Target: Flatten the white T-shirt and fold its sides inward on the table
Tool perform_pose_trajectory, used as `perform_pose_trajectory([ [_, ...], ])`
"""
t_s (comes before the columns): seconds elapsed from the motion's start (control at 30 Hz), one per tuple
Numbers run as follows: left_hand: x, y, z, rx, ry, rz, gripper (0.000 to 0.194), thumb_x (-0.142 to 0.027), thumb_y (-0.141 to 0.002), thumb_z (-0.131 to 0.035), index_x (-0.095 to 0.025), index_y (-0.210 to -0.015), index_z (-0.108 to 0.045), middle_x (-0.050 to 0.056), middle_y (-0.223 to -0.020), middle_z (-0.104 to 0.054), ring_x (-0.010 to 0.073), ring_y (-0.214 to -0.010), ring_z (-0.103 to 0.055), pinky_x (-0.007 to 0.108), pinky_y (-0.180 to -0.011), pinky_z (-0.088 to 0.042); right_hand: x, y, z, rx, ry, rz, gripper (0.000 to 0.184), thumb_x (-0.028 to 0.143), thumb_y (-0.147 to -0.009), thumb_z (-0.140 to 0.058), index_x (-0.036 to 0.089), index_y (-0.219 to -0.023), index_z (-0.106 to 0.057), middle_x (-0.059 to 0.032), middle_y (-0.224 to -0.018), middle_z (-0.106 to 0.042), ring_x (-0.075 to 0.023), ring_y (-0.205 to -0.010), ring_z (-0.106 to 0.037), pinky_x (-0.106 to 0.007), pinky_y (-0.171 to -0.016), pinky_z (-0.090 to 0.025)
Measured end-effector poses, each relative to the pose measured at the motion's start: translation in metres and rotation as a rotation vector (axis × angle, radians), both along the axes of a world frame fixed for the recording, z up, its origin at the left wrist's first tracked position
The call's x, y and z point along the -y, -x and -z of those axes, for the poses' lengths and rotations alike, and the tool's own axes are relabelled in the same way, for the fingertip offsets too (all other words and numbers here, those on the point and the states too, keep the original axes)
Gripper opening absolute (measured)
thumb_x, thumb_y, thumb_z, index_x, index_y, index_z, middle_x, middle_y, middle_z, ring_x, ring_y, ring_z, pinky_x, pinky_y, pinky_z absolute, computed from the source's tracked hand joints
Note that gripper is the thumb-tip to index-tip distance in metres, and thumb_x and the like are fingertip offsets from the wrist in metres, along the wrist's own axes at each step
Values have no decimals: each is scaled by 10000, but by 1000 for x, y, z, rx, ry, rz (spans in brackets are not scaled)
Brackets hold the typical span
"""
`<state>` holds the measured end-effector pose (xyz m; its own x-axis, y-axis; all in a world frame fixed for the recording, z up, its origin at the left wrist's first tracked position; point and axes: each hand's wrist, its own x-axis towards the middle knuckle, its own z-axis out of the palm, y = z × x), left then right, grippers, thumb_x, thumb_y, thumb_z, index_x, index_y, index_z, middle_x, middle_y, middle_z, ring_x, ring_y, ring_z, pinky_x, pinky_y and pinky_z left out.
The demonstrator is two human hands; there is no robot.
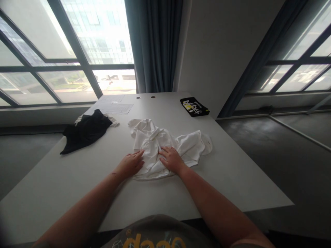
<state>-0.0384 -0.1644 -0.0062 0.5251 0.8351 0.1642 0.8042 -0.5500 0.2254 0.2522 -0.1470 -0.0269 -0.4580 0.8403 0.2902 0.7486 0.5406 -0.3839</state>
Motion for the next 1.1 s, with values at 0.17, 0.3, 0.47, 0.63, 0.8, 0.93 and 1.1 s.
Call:
perform_pose_trajectory([
  [0.17,12,-8,-12,62,50,104,498,-345,-961,-567,-223,-1444,-578,126,-1287,-744,282,-1106,-739,428,-993,-571,-12,0,-8,-240,67,13,361,330,-984,-555,203,-1284,-711,-130,-1299,-709,-269,-1241,-636,-470,-1135,-447],
  [0.3,24,-18,-18,160,86,276,407,-331,-960,-580,-245,-1351,-657,101,-1238,-763,265,-1102,-736,413,-1013,-554,-42,17,-20,-365,171,159,401,338,-1000,-514,220,-1356,-655,-101,-1314,-706,-234,-1191,-669,-387,-1077,-498],
  [0.47,27,-21,-19,303,188,447,352,-296,-1002,-521,-240,-1313,-674,84,-1121,-780,216,-1037,-733,356,-992,-544,-79,60,-26,-82,260,250,689,428,-965,-604,120,-1561,-448,-210,-1535,-536,-320,-1447,-474,-433,-1202,-350],
  [0.63,7,-1,-9,447,64,160,260,-292,-1025,-484,-234,-1105,-724,78,-1061,-780,215,-1061,-700,379,-1008,-533,-88,95,-14,145,167,235,840,466,-927,-648,60,-1602,-357,-276,-1609,-415,-395,-1499,-374,-542,-1244,-226],
  [0.8,-23,34,6,529,-93,-182,246,-306,-1006,-505,-243,-1170,-676,85,-1226,-710,241,-1193,-631,451,-1097,-486,-90,95,-5,182,150,54,741,419,-971,-560,141,-1628,-361,-194,-1669,-363,-347,-1542,-331,-551,-1270,-179],
  [0.93,-37,51,17,481,-165,-399,299,-320,-969,-543,-216,-1234,-635,125,-1327,-616,274,-1276,-581,469,-1144,-453,-89,79,-5,97,123,-146,678,246,-901,-572,158,-1568,-486,-147,-1617,-468,-299,-1512,-401,-495,-1276,-221],
  [1.1,-30,50,7,382,-280,-522,385,-350,-976,-552,-232,-1340,-591,138,-1460,-557,322,-1381,-501,524,-1169,-400,-72,61,-14,-159,174,-303,554,84,-754,-547,201,-1254,-755,-85,-1259,-746,-236,-1196,-659,-393,-1101,-477],
])
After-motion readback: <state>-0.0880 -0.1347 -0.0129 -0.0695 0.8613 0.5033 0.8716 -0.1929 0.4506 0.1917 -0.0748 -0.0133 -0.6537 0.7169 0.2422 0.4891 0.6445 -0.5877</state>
